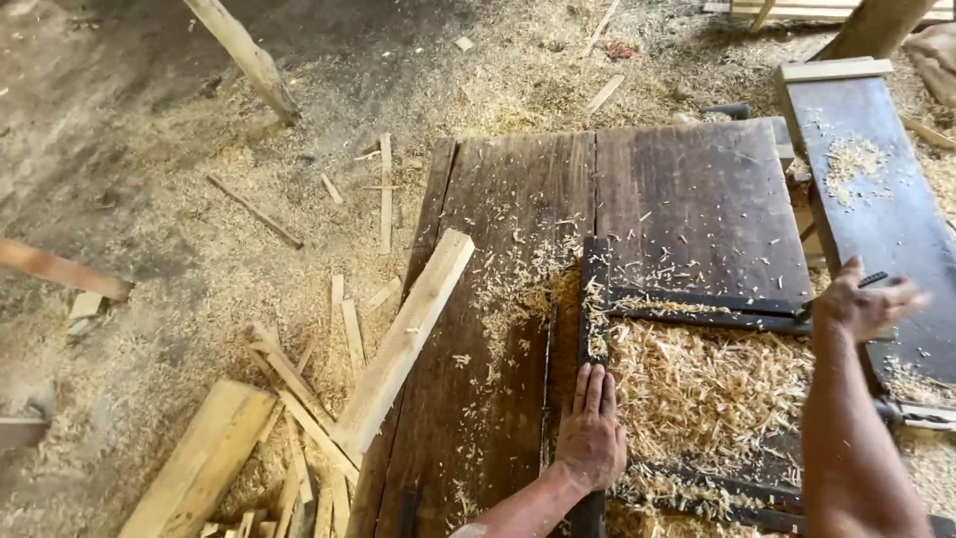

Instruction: Using a power planer and a saw to shape and cut wood blocks in a workshop.

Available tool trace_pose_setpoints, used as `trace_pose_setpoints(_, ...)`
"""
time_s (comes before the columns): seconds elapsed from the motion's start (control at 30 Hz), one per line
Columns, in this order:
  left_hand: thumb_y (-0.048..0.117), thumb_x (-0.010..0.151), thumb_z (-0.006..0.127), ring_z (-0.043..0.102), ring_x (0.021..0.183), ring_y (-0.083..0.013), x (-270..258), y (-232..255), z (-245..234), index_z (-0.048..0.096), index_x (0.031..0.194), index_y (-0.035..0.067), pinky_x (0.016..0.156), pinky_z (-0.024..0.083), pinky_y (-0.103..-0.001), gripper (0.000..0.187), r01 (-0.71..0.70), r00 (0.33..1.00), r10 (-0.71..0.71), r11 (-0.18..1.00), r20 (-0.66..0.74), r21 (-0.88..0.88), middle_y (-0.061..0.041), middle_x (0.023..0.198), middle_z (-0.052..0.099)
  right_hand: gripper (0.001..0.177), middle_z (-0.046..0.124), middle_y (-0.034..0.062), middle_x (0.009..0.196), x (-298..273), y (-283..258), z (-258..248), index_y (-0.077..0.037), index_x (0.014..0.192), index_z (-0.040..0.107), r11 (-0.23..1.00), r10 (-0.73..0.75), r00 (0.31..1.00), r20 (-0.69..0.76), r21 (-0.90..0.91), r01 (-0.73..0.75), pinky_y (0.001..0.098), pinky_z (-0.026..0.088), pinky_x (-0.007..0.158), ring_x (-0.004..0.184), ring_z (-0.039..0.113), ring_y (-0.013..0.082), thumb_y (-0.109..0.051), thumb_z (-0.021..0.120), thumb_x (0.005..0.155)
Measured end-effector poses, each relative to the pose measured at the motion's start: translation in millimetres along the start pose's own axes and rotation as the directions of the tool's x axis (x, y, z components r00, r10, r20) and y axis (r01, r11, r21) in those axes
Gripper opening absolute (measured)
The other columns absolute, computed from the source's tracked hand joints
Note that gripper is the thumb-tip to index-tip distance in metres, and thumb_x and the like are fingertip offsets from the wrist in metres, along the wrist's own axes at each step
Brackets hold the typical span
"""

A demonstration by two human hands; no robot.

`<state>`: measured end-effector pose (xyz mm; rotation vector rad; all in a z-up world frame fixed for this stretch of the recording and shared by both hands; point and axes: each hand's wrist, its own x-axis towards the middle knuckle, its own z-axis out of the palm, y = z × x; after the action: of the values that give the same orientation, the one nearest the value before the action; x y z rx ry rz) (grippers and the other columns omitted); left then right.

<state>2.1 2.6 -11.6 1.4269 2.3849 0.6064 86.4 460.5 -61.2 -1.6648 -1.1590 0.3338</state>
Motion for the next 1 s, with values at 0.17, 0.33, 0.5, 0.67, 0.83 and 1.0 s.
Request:
trace_pose_setpoints(0.17,0.021,0.100,0.049,0.003,0.160,-0.0447,-1,-7,3,0.017,0.159,-0.016,0.130,0.009,-0.048,0.077,-0.013,1.000,0.013,1.000,0.003,-0.024,-0.031,0.171,0.008,0.053,0.056,0.0186,0.137,27,-13,-79,-0.009,0.129,0.064,0.375,-0.611,0.306,0.730,-0.073,0.924,0.0511,0.043,0.118,0.133,0.047,0.0298,-0.056,0.063,0.106)
trace_pose_setpoints(0.33,0.022,0.099,0.051,0.005,0.159,-0.0471,-2,0,-8,0.017,0.156,-0.018,0.129,0.011,-0.049,0.078,-0.023,1.000,0.024,0.999,-0.017,0.035,-0.035,0.169,0.008,0.067,0.060,-0.0029,0.135,61,-7,-59,-0.025,0.119,0.070,-0.067,-0.580,-0.082,0.810,0.053,0.996,0.0385,0.034,0.127,0.143,0.047,0.0147,-0.081,0.047,0.090)
trace_pose_setpoints(0.5,0.022,0.098,0.052,0.008,0.159,-0.0473,-3,0,-9,0.019,0.157,-0.018,0.129,0.013,-0.049,0.079,-0.027,0.999,0.028,1.000,-0.033,0.014,-0.035,0.169,0.011,0.077,0.074,0.0031,0.118,44,-11,-54,-0.020,0.117,0.073,0.032,-0.382,0.101,0.919,-0.096,0.995,0.0463,0.040,0.112,0.117,0.062,0.0197,-0.088,0.046,0.094)
trace_pose_setpoints(0.67,0.022,0.095,0.055,0.011,0.158,-0.0475,0,-1,-10,0.021,0.156,-0.018,0.130,0.016,-0.048,0.081,-0.051,0.997,0.053,0.998,-0.054,0.036,-0.034,0.168,0.016,0.078,0.071,0.0156,0.123,8,-35,-75,-0.014,0.125,0.073,0.280,-0.352,0.341,0.871,-0.250,0.927,0.0622,0.038,0.099,0.123,0.059,0.0309,-0.083,0.046,0.098)
trace_pose_setpoints(0.83,0.023,0.093,0.059,0.017,0.157,-0.0447,-1,-3,-6,0.027,0.155,-0.014,0.128,0.020,-0.050,0.080,-0.039,0.992,0.047,0.997,-0.117,0.067,-0.030,0.166,0.023,0.047,0.062,0.0197,0.138,-108,-67,-193,-0.008,0.138,0.063,0.697,-0.691,0.559,0.458,0.216,0.684,0.0551,0.048,0.104,0.127,0.057,0.0339,-0.050,0.069,0.117)
trace_pose_setpoints(1.0,0.044,0.093,0.062,0.010,0.159,-0.0430,6,-14,7,0.021,0.158,-0.011,0.131,0.012,-0.048,0.095,-0.042,0.997,0.052,0.985,-0.054,0.168,-0.028,0.169,0.015,0.025,0.067,0.0140,0.106,-305,-83,-408,-0.003,0.115,0.061,0.743,-0.645,0.674,0.359,0.500,0.445,0.0429,0.056,0.086,0.098,0.064,0.0290,-0.022,0.069,0.099)
